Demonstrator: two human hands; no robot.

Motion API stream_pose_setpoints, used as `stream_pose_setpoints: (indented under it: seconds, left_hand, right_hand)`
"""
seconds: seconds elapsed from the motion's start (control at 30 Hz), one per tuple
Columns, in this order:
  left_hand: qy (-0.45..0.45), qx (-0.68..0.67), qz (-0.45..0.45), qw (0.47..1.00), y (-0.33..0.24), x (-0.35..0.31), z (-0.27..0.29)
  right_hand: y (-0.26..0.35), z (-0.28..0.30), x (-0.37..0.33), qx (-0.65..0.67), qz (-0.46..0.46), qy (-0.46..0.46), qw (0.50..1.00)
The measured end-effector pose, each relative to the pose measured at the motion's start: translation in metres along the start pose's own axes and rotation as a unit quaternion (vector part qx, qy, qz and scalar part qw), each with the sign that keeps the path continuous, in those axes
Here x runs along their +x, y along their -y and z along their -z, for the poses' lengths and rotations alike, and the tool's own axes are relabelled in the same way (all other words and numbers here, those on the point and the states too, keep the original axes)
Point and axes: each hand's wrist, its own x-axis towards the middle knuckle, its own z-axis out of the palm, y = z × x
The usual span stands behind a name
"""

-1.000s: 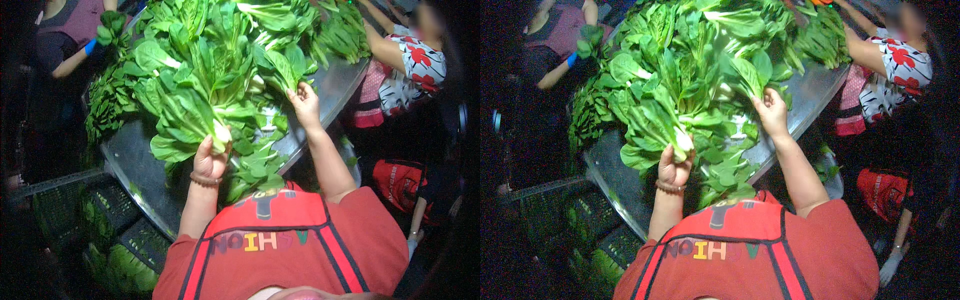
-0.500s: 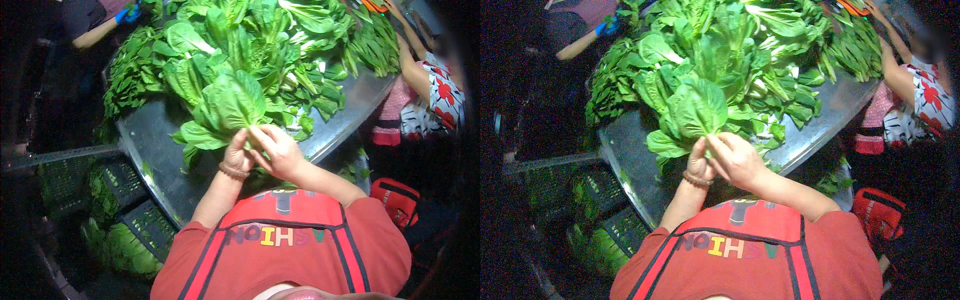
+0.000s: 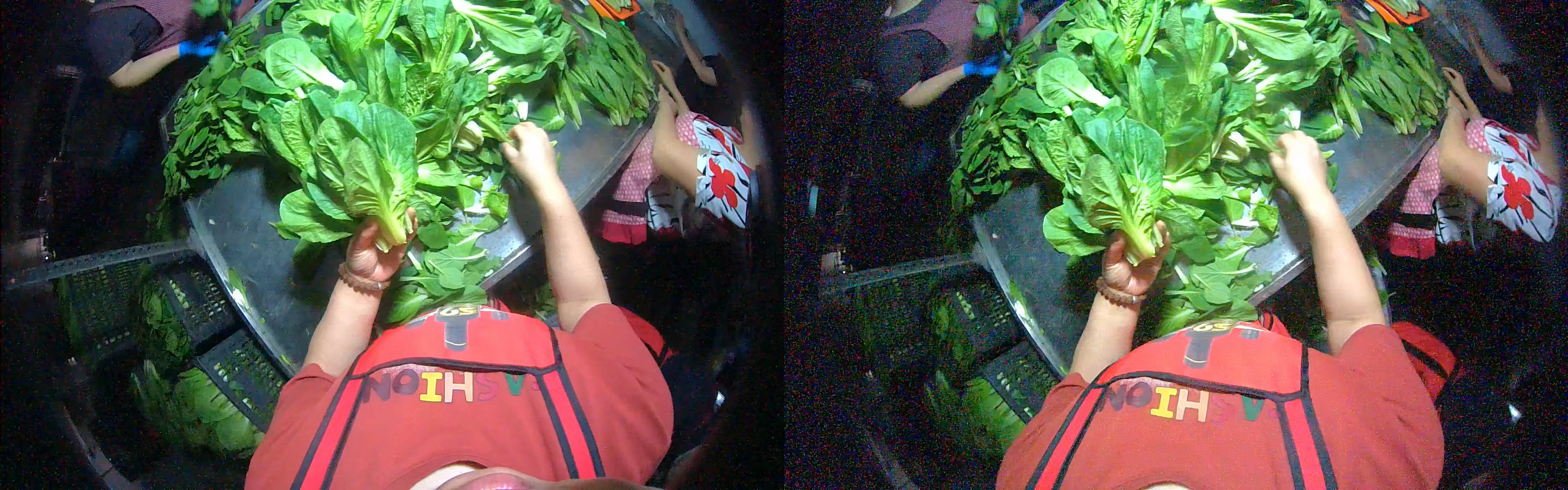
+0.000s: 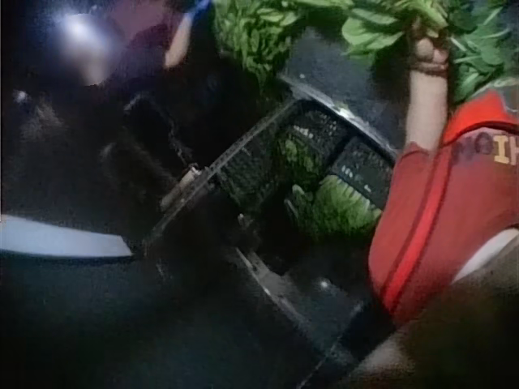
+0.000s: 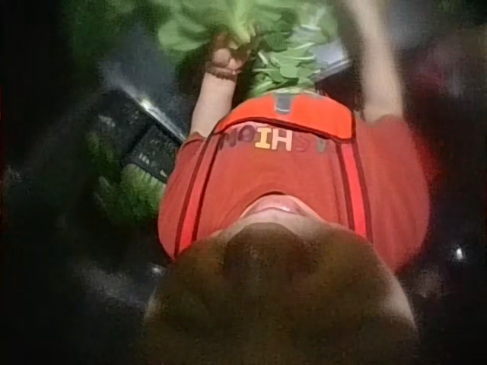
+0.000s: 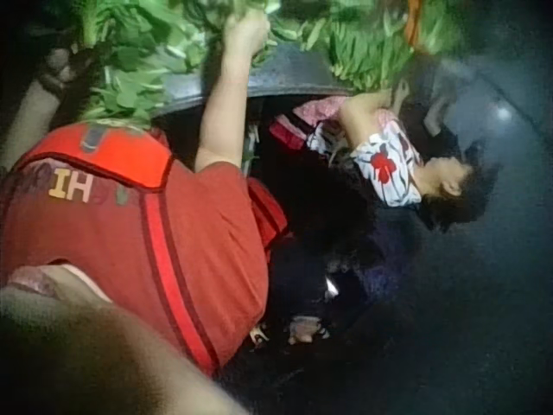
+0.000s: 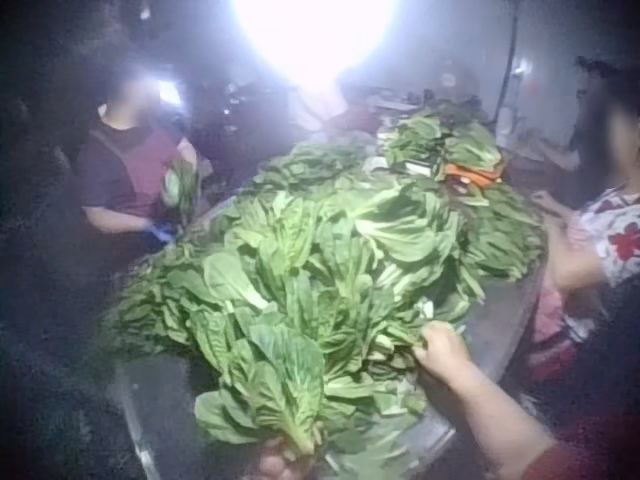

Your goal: The person sorts leafy green vegetables on a metal table, picking up bunches, separating leaves, and placing them into piles. The person handles the vegetables by hand without using tools.

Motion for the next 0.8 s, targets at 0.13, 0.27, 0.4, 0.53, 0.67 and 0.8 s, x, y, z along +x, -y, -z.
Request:
stream_pose_setpoints:
  seconds: [0.13, 0.27, 0.4, 0.53, 0.67, 0.8]
  left_hand:
    - [-0.025, 0.002, 0.002, 1.000, 0.002, -0.001, 0.000]
    - [-0.009, -0.032, -0.012, 0.999, 0.008, -0.003, 0.006]
    - [0.064, -0.051, 0.015, 0.997, 0.014, 0.002, -0.004]
    - [0.069, -0.083, 0.056, 0.993, 0.016, 0.004, -0.004]
    - [0.081, -0.070, 0.043, 0.993, 0.018, 0.002, 0.005]
    - [0.073, -0.024, 0.066, 0.995, 0.021, 0.006, -0.008]
  right_hand:
    - [-0.005, 0.049, -0.016, 0.129, -0.091, 0.011, 0.987]
    - [-0.040, 0.077, -0.037, 0.498, -0.195, 0.062, 0.843]
    - [-0.064, 0.055, -0.060, 0.590, -0.298, -0.028, 0.750]
    - [-0.054, 0.001, -0.085, 0.705, -0.372, -0.018, 0.603]
    - [0.022, 0.029, -0.090, 0.838, -0.276, 0.028, 0.469]
    - [0.081, 0.039, -0.093, 0.807, -0.210, 0.088, 0.545]
